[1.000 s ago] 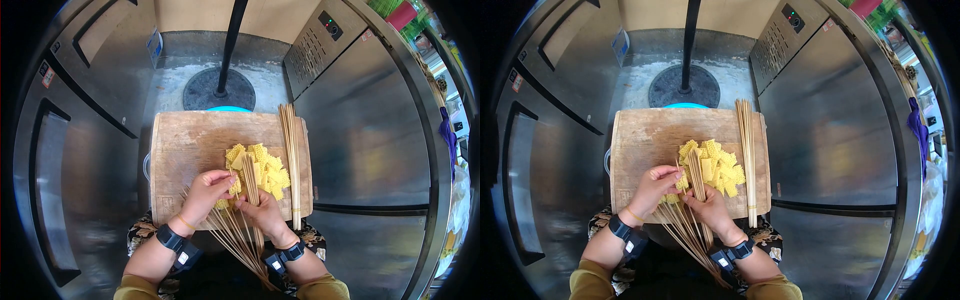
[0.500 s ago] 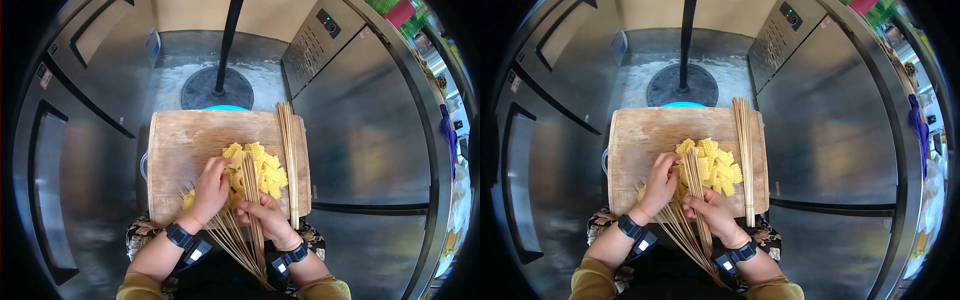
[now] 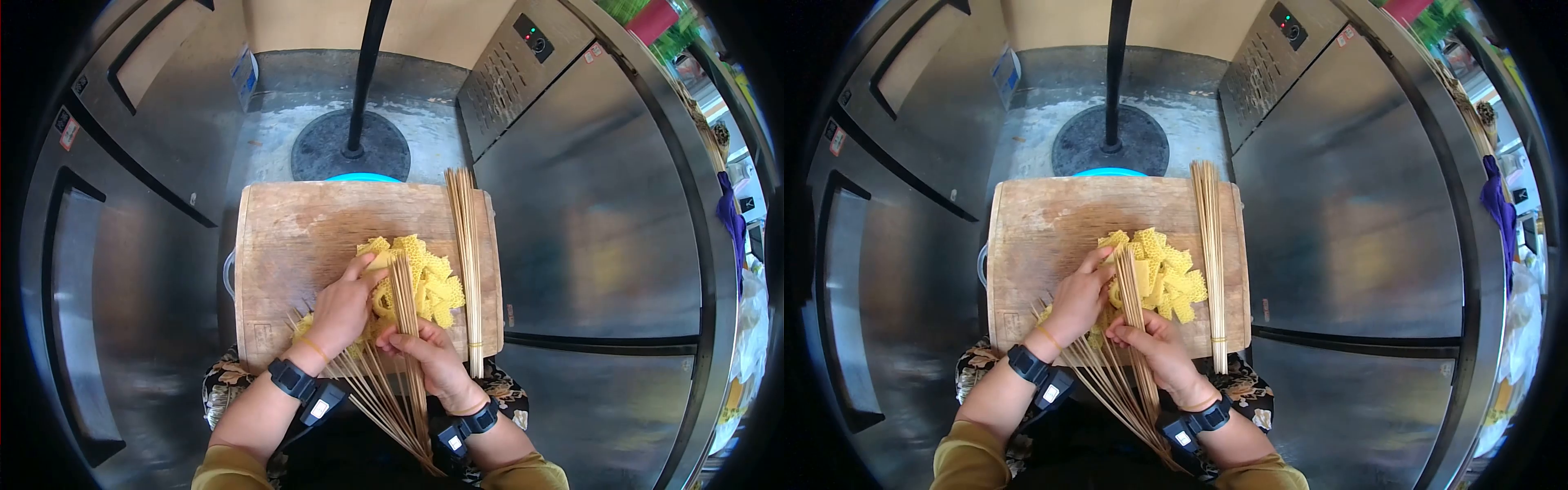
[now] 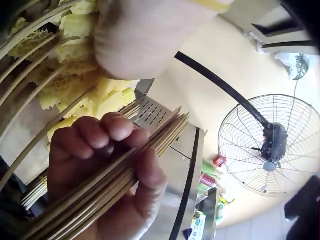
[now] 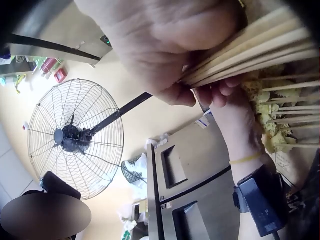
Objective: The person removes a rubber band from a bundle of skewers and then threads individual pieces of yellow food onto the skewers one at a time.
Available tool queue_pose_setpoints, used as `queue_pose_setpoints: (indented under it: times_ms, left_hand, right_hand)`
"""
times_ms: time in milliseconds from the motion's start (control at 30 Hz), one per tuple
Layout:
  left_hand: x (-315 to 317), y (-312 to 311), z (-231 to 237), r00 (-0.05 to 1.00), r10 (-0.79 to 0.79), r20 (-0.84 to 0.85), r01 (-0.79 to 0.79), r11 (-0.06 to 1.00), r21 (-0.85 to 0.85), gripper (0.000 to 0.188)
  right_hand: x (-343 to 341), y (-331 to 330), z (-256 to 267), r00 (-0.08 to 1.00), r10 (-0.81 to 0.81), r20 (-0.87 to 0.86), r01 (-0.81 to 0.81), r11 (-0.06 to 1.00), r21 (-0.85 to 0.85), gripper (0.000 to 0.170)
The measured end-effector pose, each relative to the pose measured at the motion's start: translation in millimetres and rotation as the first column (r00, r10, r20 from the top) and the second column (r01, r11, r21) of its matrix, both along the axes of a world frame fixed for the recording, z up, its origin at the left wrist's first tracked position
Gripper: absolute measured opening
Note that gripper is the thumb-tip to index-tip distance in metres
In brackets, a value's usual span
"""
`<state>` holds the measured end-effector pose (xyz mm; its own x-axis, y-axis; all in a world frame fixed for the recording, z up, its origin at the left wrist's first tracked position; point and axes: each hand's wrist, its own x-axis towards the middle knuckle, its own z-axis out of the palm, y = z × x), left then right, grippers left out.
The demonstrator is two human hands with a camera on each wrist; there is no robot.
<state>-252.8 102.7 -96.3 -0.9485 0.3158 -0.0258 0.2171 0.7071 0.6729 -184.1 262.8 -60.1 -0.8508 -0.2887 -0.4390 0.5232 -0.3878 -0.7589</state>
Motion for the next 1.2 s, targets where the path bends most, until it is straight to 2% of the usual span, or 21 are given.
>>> queue_pose_setpoints:
  times_ms: [67,167,267,300,400,433,533,633,733,833,933,1033,1133,1200]
  left_hand:
    - [3.1,1.8,-3.5,0.998,0.048,-0.042,-0.048,0.999,0.01,0.037]
    - [1.6,-0.4,-22.0,0.966,0.145,-0.214,-0.096,0.97,0.222,0.028]
    - [-4.8,-6.3,-24.6,0.962,0.236,0.139,-0.274,0.811,0.517,0.018]
    - [-5.2,-6.5,-24.2,0.912,0.234,0.336,-0.402,0.667,0.627,0.01]
    - [-10.1,-11.2,-16.4,0.847,0.238,0.475,-0.529,0.466,0.709,0.014]
    - [-10.2,-12.0,-8.3,0.849,0.21,0.484,-0.525,0.425,0.737,0.015]
    - [-11.6,-19.8,-10.4,0.824,0.104,0.556,-0.55,0.38,0.744,0.015]
    - [-10.2,-20.5,-7.5,0.847,0.144,0.512,-0.531,0.267,0.804,0.013]
    - [-10.6,-23.3,-3.0,0.887,0.106,0.449,-0.461,0.212,0.861,0.015]
    - [-11.5,-29.6,-2.5,0.857,-0.062,0.512,-0.498,0.155,0.853,0.015]
    - [-11.2,-30.7,-0.5,0.86,-0.052,0.508,-0.489,0.2,0.849,0.016]
    - [-12.9,-30.7,1.5,0.858,-0.026,0.514,-0.501,0.186,0.845,0.022]
    - [-14.1,-36.9,3.3,0.832,-0.15,0.534,-0.535,0.036,0.844,0.03]
    - [-14.7,-35.4,8.3,0.808,-0.157,0.568,-0.572,0.02,0.82,0.034]
  right_hand:
    - [0.4,1.4,-4.6,1.0,0.004,0.001,-0.004,1.0,-0.01,0.014]
    - [2.0,1.3,-7.8,0.997,-0.048,0.058,0.049,0.998,-0.025,0.014]
    - [1.7,0.1,-3.4,0.997,-0.059,0.048,0.058,0.998,0.02,0.014]
    - [1.9,-1.4,-3.8,0.997,-0.075,0.025,0.074,0.996,0.048,0.014]
    - [2.3,-7.4,-5.4,0.995,-0.097,-0.028,0.1,0.986,0.136,0.014]
    - [2.1,-8.4,-5.3,0.995,-0.091,-0.036,0.096,0.981,0.169,0.014]
    - [0.2,-11.5,-4.1,0.994,-0.093,-0.058,0.103,0.976,0.193,0.011]
    - [-0.7,-9.7,-6.5,0.995,-0.074,-0.059,0.084,0.981,0.172,0.009]
    - [-1.5,-9.8,-6.6,0.998,-0.066,-0.024,0.068,0.991,0.112,0.008]
    - [-1.4,-10.9,-8.5,0.998,-0.066,-0.003,0.066,0.994,0.091,0.009]
    - [-1.1,-12.0,-13.5,0.998,-0.066,-0.018,0.067,0.994,0.088,0.008]
    - [-1.3,-12.3,-14.7,0.999,-0.044,-0.005,0.044,0.996,0.082,0.007]
    - [-1.4,-11.6,-18.1,1.0,-0.021,-0.002,0.021,0.995,0.097,0.007]
    - [-1.5,-11.9,-19.1,1.0,-0.017,-0.014,0.018,0.994,0.11,0.007]
